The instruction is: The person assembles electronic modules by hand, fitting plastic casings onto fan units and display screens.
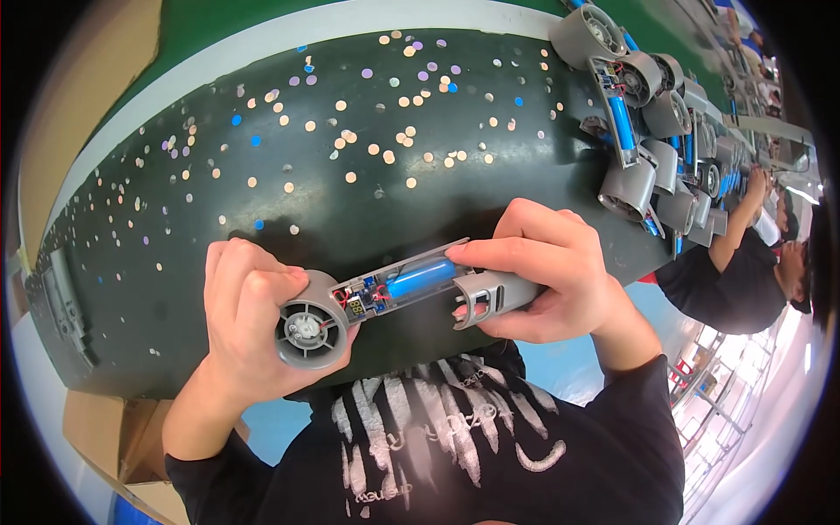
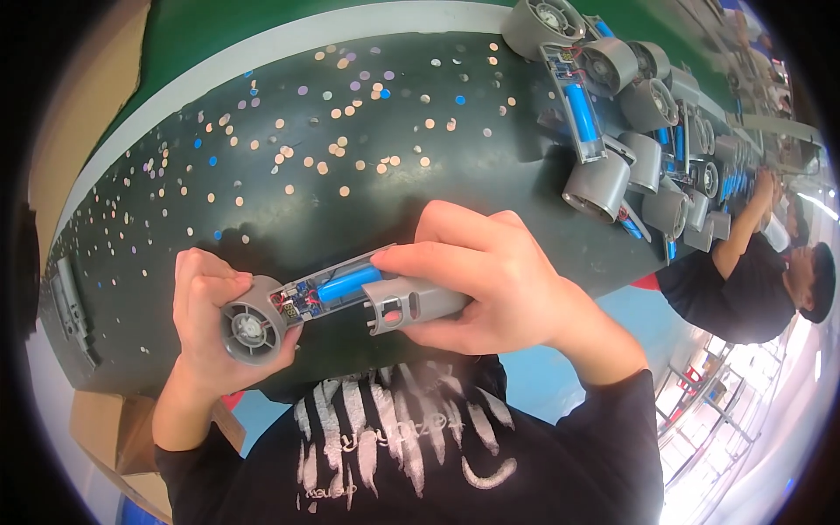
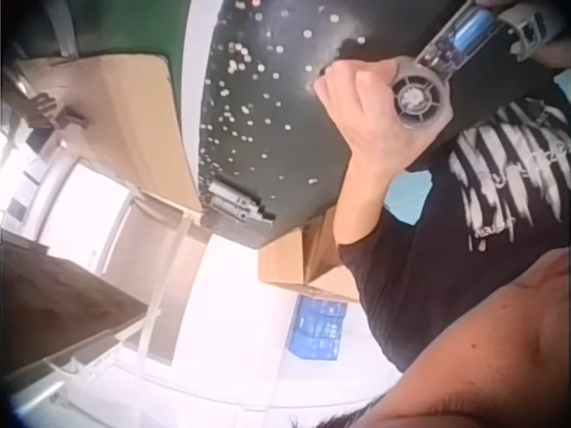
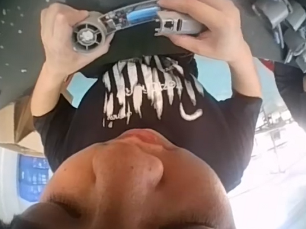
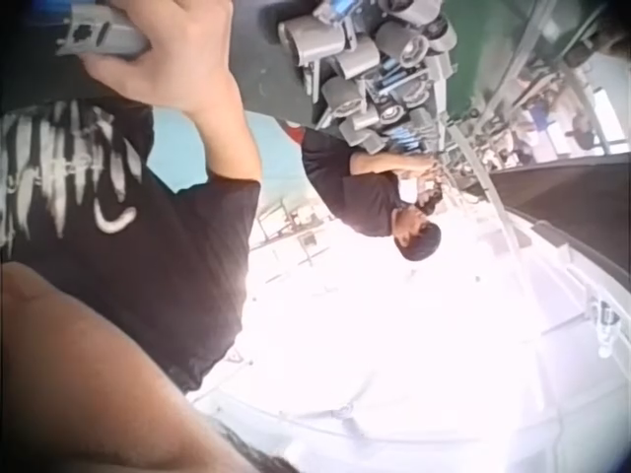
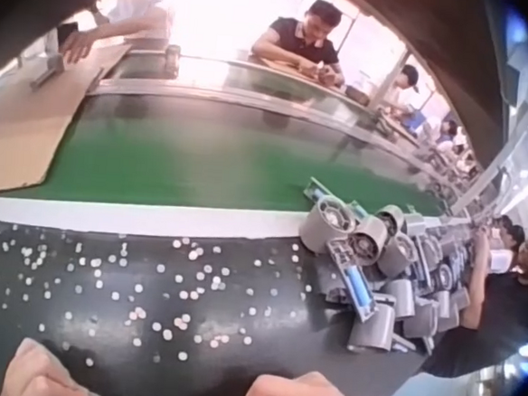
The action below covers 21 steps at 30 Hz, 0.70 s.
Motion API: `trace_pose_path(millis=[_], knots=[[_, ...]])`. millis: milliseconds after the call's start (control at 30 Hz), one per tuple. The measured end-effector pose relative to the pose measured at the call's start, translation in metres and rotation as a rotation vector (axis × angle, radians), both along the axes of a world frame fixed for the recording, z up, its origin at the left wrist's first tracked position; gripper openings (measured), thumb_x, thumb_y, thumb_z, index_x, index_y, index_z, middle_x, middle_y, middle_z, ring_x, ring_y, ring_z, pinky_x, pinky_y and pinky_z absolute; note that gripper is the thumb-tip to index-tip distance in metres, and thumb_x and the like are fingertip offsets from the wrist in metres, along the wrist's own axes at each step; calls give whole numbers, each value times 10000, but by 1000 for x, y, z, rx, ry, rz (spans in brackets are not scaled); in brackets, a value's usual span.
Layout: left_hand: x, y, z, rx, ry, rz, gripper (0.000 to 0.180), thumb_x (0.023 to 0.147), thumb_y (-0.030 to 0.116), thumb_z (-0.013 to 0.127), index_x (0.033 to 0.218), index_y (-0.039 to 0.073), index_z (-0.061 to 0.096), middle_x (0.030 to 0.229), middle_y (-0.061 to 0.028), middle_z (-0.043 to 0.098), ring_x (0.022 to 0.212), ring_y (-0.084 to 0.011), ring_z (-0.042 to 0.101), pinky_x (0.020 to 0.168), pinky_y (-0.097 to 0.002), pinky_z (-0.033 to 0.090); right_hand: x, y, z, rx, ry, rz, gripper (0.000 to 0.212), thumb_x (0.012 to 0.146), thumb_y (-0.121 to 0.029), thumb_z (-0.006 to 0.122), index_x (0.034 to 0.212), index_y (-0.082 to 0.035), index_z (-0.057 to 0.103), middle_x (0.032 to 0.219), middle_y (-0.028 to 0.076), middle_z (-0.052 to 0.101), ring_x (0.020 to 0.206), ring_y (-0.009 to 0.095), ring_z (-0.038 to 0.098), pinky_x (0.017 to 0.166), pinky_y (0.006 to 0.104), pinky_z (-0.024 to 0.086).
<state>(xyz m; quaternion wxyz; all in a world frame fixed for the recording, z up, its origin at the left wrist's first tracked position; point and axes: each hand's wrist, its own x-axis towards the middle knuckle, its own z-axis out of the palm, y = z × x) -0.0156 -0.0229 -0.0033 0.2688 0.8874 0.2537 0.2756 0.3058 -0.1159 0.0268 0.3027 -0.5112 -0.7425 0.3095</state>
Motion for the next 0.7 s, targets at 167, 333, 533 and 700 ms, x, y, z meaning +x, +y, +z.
trace_pose_path(millis=[167, 333, 533, 700], knots=[[1, 1, 1, 9, 1, -4, 661, 590, 121, 992, 1087, 86, 557, 932, -68, 585, 774, -260, 548, 746, -420, 374, -6, 4, -3, 1, 3, 16, 533, 618, -108, 950, 1143, -75, 868, 861, 32, 627, 655, 172, 616, 541, 298, 450], [4, -1, 1, 10, -4, 17, 639, 592, 107, 978, 1078, 86, 562, 929, -63, 585, 770, -256, 550, 733, -424, 368, -4, 10, -9, -17, -6, 67, 514, 566, -71, 903, 1076, -66, 845, 868, 42, 610, 674, 197, 624, 545, 316, 464], [4, -1, 0, 5, -26, 28, 607, 570, 77, 943, 1049, 92, 570, 922, -53, 585, 754, -250, 547, 726, -421, 362, -2, 12, -9, -2, -37, 99, 527, 568, -79, 929, 1089, -64, 855, 861, 44, 605, 675, 192, 633, 547, 315, 467], [5, 0, 0, 5, -43, 32, 578, 577, 55, 915, 1035, 97, 566, 879, -34, 570, 732, -244, 542, 726, -416, 358, -2, 10, -5, 6, -22, 75, 488, 643, -105, 983, 1116, -67, 869, 866, 46, 626, 660, 173, 633, 548, 297, 462]])
